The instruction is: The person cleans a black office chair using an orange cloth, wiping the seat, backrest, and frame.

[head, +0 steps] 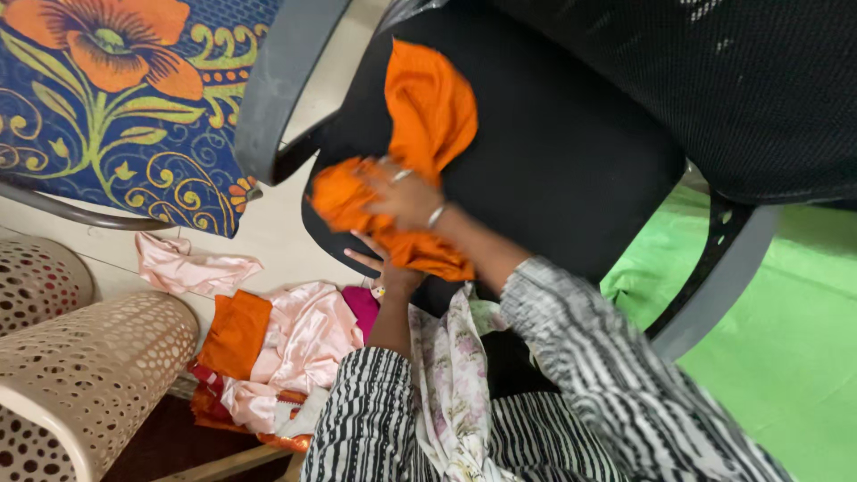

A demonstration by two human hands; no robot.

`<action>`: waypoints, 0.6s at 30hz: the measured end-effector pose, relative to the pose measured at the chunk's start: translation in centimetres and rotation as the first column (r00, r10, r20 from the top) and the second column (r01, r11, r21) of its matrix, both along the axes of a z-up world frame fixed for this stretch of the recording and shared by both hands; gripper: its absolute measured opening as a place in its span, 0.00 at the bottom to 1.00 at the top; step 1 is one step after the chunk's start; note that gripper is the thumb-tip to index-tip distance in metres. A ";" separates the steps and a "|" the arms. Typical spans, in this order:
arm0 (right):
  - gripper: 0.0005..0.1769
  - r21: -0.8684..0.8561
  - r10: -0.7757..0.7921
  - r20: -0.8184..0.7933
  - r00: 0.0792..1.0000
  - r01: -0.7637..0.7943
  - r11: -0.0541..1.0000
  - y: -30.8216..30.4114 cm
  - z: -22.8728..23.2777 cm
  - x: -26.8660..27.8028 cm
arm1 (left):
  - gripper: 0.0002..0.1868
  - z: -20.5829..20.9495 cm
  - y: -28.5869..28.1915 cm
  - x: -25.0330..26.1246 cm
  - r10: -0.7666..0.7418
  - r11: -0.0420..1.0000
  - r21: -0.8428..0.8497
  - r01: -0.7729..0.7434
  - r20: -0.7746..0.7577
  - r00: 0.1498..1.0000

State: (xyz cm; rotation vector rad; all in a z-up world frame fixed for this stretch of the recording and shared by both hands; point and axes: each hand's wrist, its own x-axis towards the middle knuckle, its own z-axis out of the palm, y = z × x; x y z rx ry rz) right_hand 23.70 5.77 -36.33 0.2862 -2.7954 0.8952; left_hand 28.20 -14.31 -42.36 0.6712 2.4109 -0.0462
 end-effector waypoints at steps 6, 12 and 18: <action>0.24 0.344 -0.559 -0.024 0.829 0.532 0.774 19.4 -1.4 11.3 | 0.88 9.2 4.8 -3.5 0.264 0.940 -0.273 -0.206 0.192 0.945; 0.15 0.447 -0.887 0.079 0.455 0.779 0.439 21.8 -4.6 23.0 | 0.91 10.6 6.1 -5.0 0.267 0.943 -0.252 -0.218 0.180 0.947; 0.20 0.280 -0.991 0.079 0.105 0.952 0.123 5.1 -5.1 13.6 | 0.87 8.2 5.4 -6.2 0.221 0.961 -0.207 -0.185 0.167 0.961</action>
